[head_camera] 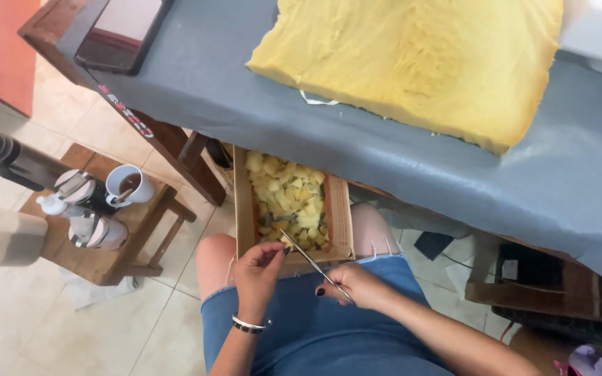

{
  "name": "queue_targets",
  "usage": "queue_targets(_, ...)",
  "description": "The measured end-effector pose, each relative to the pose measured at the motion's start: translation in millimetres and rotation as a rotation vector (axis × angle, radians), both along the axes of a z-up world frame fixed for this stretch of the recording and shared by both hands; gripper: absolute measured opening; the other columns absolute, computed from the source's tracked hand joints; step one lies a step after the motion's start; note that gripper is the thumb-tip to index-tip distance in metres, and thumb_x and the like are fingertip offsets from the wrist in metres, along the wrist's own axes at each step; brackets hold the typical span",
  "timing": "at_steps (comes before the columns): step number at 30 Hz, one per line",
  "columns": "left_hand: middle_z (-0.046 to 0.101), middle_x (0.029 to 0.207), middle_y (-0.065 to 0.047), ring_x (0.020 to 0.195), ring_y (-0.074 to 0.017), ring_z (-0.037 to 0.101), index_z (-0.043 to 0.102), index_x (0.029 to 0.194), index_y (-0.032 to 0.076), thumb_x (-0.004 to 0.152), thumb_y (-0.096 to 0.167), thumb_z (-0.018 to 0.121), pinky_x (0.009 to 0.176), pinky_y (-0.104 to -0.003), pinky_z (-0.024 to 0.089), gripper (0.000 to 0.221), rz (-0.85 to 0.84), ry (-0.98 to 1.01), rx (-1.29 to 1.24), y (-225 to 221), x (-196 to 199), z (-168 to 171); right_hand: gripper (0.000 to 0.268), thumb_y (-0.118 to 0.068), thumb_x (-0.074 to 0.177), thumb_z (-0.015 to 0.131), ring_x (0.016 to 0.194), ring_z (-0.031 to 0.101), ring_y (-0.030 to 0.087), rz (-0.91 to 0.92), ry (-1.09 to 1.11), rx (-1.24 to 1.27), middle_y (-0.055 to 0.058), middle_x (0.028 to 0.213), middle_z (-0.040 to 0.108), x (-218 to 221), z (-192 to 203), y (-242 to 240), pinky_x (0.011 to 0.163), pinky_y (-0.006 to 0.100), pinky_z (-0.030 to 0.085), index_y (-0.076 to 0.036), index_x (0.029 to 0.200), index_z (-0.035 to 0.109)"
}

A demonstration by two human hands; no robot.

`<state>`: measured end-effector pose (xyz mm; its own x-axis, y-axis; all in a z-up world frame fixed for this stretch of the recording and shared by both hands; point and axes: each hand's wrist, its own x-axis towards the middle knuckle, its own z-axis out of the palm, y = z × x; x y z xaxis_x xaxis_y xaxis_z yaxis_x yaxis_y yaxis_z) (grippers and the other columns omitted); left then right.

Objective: Cutting a large piece of yellow foam into small chunks using scissors and collecting them in a wooden box.

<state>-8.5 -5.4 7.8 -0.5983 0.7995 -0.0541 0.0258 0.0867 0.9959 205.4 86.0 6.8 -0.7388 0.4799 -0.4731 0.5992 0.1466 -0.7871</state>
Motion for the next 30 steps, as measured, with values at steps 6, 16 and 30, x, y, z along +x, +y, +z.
queue_targets(6,0.064,0.125,-0.005,0.106,-0.0173,0.068,0.072,0.115,0.013,0.089,0.007,0.067,0.091,-0.031,0.057,0.028,-0.148,0.345,-0.043,17.9,-26.7,-0.2,0.054,-0.068,0.095,0.038,0.079,0.061,0.012,0.164,-0.008,0.044,-0.002,0.087,0.065,31.8,34.1,9.1,0.07,0.03,0.046,-0.021,0.104,0.062)
queue_targets(16,0.072,0.125,-0.012,0.113,-0.0244,0.069,0.066,0.129,0.005,0.096,0.004,0.07,0.098,-0.039,0.055,0.033,-0.03,1.166,0.456,100.3,-30.4,216.7,0.017,-0.038,0.086,0.081,0.069,0.067,0.005,-0.129,0.11,0.217,-0.01,0.085,0.075,106.6,129.7,-21.1,0.052,0.022,0.049,-0.025,0.093,0.073)
queue_targets(30,0.022,0.063,0.004,0.055,-0.0111,0.022,0.023,0.066,0.021,0.08,0.033,0.082,0.055,-0.027,0.015,0.062,-0.362,0.517,-0.375,172.2,-24.2,346.9,0.035,-0.051,0.093,0.051,0.069,0.053,0.009,-0.431,0.141,-0.037,-0.004,0.079,0.061,138.3,173.5,-51.2,0.065,0.025,0.041,-0.018,0.09,0.062)
